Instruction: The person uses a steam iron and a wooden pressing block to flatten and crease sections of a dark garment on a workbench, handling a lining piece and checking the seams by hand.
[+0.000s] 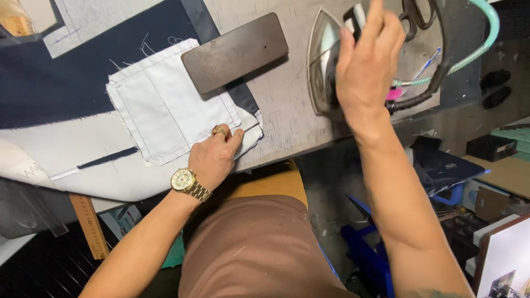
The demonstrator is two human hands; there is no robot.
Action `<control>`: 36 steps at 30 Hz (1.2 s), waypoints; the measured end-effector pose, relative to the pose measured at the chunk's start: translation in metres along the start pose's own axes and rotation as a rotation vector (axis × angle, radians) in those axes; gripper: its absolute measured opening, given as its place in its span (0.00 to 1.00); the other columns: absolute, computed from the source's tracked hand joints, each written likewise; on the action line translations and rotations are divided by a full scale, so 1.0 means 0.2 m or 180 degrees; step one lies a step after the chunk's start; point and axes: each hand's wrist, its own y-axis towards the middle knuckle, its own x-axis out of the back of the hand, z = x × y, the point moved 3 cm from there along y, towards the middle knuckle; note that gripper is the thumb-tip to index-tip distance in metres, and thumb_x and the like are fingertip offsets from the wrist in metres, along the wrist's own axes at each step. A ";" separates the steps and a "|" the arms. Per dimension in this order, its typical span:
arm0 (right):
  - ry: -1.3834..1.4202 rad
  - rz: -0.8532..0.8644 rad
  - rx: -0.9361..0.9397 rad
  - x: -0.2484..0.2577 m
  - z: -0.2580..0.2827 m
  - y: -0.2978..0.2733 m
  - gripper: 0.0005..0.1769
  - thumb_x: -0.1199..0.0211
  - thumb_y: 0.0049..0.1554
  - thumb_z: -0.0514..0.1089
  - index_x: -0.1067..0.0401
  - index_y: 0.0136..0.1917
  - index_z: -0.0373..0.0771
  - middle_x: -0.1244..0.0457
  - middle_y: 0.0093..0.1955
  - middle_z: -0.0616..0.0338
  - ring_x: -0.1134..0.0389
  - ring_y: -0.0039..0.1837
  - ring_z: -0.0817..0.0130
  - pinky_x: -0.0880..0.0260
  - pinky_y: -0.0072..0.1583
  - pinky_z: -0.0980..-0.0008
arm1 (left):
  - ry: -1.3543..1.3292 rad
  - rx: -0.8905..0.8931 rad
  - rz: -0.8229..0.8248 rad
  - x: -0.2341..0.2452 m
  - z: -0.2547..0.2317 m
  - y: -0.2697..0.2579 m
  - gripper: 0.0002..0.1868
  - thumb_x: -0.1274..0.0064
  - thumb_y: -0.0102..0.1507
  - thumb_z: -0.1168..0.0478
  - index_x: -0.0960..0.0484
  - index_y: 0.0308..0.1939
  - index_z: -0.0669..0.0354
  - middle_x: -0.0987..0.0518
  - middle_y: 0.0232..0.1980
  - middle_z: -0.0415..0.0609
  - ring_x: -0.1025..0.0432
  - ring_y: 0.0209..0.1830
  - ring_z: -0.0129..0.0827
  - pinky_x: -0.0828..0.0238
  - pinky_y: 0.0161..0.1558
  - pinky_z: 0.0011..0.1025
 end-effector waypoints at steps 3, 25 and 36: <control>0.1146 0.0803 0.1592 -0.09 0.33 0.13 0.13 0.45 0.70 0.37 0.37 0.66 0.32 0.43 0.67 0.30 0.43 0.66 0.37 0.42 0.68 0.47 | 0.0029 0.0010 0.0058 0.01 -0.01 0.00 0.24 0.57 0.58 0.74 0.28 0.58 0.54 0.29 0.43 0.53 0.32 0.16 0.53 0.37 0.10 0.47; 0.0291 0.0500 0.0641 -0.18 0.40 -0.64 0.25 0.36 0.62 0.63 0.27 0.65 0.48 0.43 0.56 0.44 0.42 0.52 0.51 0.46 0.49 0.59 | 0.0147 -0.0120 -0.0139 0.00 0.02 -0.02 0.18 0.62 0.67 0.64 0.26 0.59 0.42 0.30 0.41 0.44 0.20 0.33 0.47 0.22 0.31 0.49; 0.0282 0.0401 0.0977 -0.21 0.39 -0.67 0.26 0.38 0.61 0.67 0.26 0.63 0.50 0.42 0.56 0.44 0.40 0.54 0.49 0.42 0.50 0.59 | 0.0096 -0.0216 0.0115 0.04 0.02 -0.01 0.15 0.63 0.66 0.67 0.28 0.55 0.47 0.30 0.43 0.48 0.20 0.34 0.51 0.22 0.33 0.51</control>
